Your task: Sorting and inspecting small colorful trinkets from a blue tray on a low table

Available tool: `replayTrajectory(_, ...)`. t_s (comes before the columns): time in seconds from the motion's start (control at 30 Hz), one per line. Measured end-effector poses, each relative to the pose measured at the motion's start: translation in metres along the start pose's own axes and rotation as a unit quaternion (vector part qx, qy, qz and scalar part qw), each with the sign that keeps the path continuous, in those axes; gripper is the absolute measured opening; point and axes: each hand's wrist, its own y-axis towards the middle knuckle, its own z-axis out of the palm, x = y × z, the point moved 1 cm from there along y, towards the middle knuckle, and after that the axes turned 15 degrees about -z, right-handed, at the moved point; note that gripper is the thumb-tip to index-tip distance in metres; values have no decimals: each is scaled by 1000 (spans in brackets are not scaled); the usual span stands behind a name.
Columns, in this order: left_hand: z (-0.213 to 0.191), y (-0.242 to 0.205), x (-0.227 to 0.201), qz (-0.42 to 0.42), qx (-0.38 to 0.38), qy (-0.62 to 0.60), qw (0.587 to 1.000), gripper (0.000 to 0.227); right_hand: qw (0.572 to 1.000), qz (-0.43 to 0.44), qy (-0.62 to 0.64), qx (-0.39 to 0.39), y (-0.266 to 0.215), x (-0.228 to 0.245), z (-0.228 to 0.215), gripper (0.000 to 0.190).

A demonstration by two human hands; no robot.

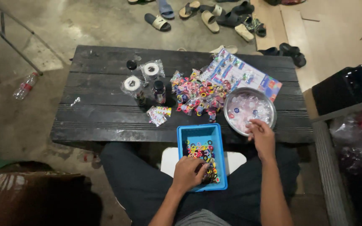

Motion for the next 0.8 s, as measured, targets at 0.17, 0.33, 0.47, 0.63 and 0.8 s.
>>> replayTrajectory(0.17,7,2,3,-10,10,7,1000,18,994,18,-110,23,4,-7,-12,21)
replayTrajectory(0.33,11,2,4,-17,10,20,1000,18,966,-86,-231,83,34,-37,-5,21)
replayTrajectory(0.47,8,1,1,-14,3,19,1000,18,925,-190,-304,127,69,-82,8,25)
replayTrajectory(0.63,8,6,2,6,-4,20,1000,16,861,-232,-367,264,106,-133,27,41)
replayTrajectory(0.8,11,1,6,30,-28,45,998,17,768,-296,-509,252,107,-117,41,25)
